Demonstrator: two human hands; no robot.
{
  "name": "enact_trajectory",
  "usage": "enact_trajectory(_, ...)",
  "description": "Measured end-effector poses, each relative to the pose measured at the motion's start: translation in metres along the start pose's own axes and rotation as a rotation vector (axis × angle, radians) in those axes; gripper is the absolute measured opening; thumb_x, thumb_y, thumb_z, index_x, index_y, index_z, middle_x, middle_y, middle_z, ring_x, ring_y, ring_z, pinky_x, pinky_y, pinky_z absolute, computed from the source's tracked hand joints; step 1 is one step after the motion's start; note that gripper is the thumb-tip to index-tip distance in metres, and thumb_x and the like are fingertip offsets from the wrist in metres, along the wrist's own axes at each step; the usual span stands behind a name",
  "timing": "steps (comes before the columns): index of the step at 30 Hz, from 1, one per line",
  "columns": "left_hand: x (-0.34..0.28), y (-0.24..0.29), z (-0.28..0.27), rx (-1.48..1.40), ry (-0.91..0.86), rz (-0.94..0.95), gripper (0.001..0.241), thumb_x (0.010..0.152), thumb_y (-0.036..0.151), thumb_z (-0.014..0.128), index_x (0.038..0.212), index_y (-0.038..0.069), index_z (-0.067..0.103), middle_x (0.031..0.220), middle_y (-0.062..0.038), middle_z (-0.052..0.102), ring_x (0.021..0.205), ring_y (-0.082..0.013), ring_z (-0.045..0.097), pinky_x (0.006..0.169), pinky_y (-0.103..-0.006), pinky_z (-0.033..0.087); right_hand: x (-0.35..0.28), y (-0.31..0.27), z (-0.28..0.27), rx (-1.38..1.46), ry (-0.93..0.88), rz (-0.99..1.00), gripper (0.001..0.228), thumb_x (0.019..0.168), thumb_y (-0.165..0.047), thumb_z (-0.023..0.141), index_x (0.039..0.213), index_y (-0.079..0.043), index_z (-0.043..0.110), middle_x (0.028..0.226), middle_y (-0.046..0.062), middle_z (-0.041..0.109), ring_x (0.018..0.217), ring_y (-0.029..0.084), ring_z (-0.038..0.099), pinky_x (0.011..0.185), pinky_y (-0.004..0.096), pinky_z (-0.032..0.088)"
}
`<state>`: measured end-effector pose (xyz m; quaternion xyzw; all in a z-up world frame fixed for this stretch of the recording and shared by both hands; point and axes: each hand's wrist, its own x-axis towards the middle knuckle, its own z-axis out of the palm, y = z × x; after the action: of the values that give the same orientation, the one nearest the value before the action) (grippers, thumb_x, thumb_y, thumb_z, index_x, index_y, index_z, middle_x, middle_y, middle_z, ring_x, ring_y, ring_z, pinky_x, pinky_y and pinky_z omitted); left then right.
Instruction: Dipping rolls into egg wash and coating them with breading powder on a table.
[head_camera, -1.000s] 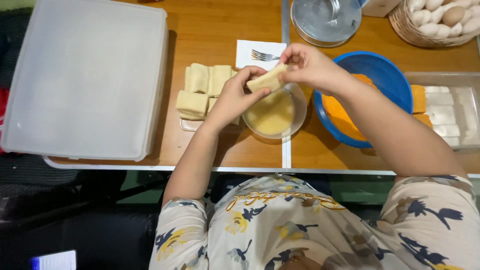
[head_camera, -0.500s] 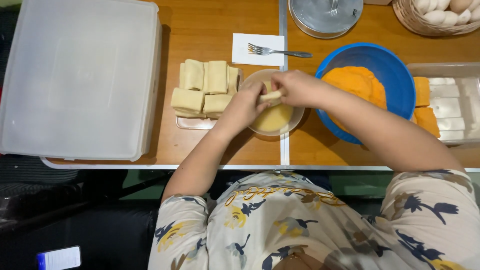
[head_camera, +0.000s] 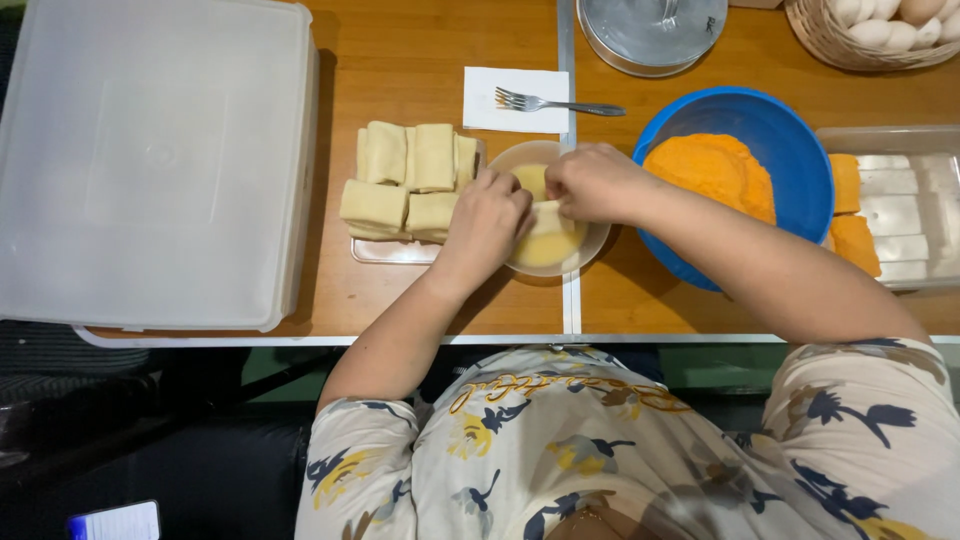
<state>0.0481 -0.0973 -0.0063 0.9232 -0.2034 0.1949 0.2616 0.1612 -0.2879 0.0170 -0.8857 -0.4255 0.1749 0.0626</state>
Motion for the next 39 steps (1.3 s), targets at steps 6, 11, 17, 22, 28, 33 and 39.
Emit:
enact_trajectory(6, 0.003, -0.002, -0.004, 0.038, 0.077, -0.030, 0.026, 0.084, 0.014, 0.075, 0.107, 0.002, 0.071, 0.110, -0.014, 0.066, 0.108, -0.0327, 0.060, 0.090, -0.0461, 0.048, 0.002, 0.010, -0.019, 0.026, 0.154, -0.063, 0.018, 0.074, -0.018, 0.078, 0.092, -0.012, 0.076, 0.093, 0.013, 0.074, 0.096, 0.036, 0.068, 0.081, 0.048, 0.053)
enact_trajectory(11, 0.006, -0.002, -0.006, 0.048, 0.138, -0.040, 0.026, 0.087, 0.012, 0.074, 0.111, 0.004, 0.071, 0.115, -0.012, 0.066, 0.111, -0.0315, 0.060, 0.093, -0.0453, 0.049, 0.032, 0.056, -0.028, 0.012, 0.251, 0.083, 0.017, 0.089, -0.014, 0.065, 0.102, -0.015, 0.077, 0.097, 0.012, 0.076, 0.092, 0.035, 0.070, 0.080, 0.049, 0.055)
enact_trajectory(17, 0.009, 0.000, -0.011, 0.035, 0.252, -0.056, 0.025, 0.091, 0.010, 0.073, 0.115, 0.005, 0.069, 0.116, -0.010, 0.066, 0.110, -0.0307, 0.061, 0.093, -0.0435, 0.050, 0.089, 0.109, -0.011, -0.148, 0.160, 0.157, 0.023, 0.091, -0.015, 0.065, 0.111, -0.018, 0.075, 0.105, 0.011, 0.076, 0.100, 0.035, 0.069, 0.083, 0.050, 0.054)
enact_trajectory(22, 0.010, -0.001, -0.014, 0.046, 0.320, -0.100, 0.024, 0.092, 0.011, 0.072, 0.115, 0.005, 0.069, 0.114, -0.010, 0.066, 0.108, -0.0306, 0.062, 0.093, -0.0434, 0.050, 0.107, 0.124, -0.005, -0.185, 0.085, 0.172, 0.018, 0.099, -0.025, 0.066, 0.116, -0.019, 0.072, 0.110, 0.009, 0.075, 0.102, 0.035, 0.068, 0.085, 0.050, 0.053)
enact_trajectory(28, 0.008, -0.003, -0.011, 0.051, 0.313, -0.123, 0.023, 0.091, 0.011, 0.072, 0.112, 0.005, 0.069, 0.110, -0.010, 0.067, 0.106, -0.0308, 0.063, 0.090, -0.0436, 0.050, 0.114, 0.125, -0.003, -0.138, 0.014, 0.089, 0.021, 0.085, -0.024, 0.077, 0.103, -0.015, 0.074, 0.106, 0.007, 0.075, 0.101, 0.030, 0.070, 0.084, 0.045, 0.055)
enact_trajectory(33, 0.007, -0.004, -0.010, 0.036, 0.264, -0.136, 0.021, 0.091, 0.011, 0.072, 0.111, 0.005, 0.070, 0.108, -0.009, 0.067, 0.101, -0.0297, 0.063, 0.086, -0.0431, 0.050, 0.119, 0.125, -0.001, -0.067, -0.029, 0.147, 0.023, 0.079, -0.022, 0.079, 0.099, -0.011, 0.075, 0.099, 0.011, 0.076, 0.095, 0.032, 0.072, 0.083, 0.044, 0.057)
enact_trajectory(39, 0.007, -0.005, -0.009, 0.047, 0.261, -0.143, 0.021, 0.091, 0.012, 0.072, 0.110, 0.005, 0.070, 0.106, -0.010, 0.067, 0.101, -0.0301, 0.064, 0.085, -0.0435, 0.051, 0.113, 0.111, -0.010, -0.104, -0.087, 0.181, 0.028, 0.076, -0.024, 0.080, 0.099, -0.010, 0.074, 0.097, 0.013, 0.077, 0.094, 0.034, 0.072, 0.081, 0.045, 0.057)
